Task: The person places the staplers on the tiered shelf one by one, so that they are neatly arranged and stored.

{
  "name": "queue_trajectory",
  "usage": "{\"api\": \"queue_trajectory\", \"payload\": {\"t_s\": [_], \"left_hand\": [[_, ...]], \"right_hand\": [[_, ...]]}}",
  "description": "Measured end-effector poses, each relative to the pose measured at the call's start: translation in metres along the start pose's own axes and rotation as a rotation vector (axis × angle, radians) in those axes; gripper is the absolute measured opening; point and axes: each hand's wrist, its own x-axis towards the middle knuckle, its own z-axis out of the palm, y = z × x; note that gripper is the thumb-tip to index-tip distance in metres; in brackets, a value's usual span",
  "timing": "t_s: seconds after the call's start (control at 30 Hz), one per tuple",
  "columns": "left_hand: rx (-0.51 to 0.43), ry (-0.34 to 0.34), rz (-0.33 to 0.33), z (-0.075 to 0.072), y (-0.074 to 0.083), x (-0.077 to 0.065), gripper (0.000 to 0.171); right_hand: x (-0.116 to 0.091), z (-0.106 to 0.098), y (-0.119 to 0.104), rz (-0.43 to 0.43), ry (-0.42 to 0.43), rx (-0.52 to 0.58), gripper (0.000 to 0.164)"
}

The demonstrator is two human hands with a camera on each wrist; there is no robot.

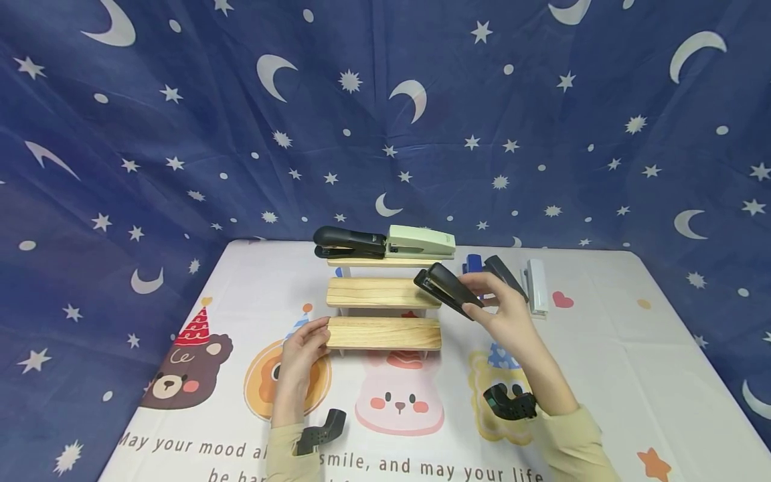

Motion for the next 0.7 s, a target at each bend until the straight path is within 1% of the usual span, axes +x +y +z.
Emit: {"api": "queue_trajectory", "payload": {"t_s": [0.17,0.33,0.53,0.7], "left_hand": [[0.005,0.012,-0.004,0.001,-0.001,0.001,0.038],[0.002,0.004,0.004,0.001,-0.001,0.001,0.039],[-0.005,0.002,-0.004,0.0,-0.001,0.0,0.039],[-0.003,-0.004,-0.002,0.0,-0.001,0.0,0.039]], "right_hand": [[0.008,0.009,-0.005,-0.017,-0.038,0.051,0.04],[0.014,0.019,-0.011,-0.019,-0.075,0.091,0.04],[0.021,0.034,-0.016,-0.03,-0.107,0.142,0.041],[0.027,0.043,-0.021,-0.019,-0.134,0.188,0.04]]}}
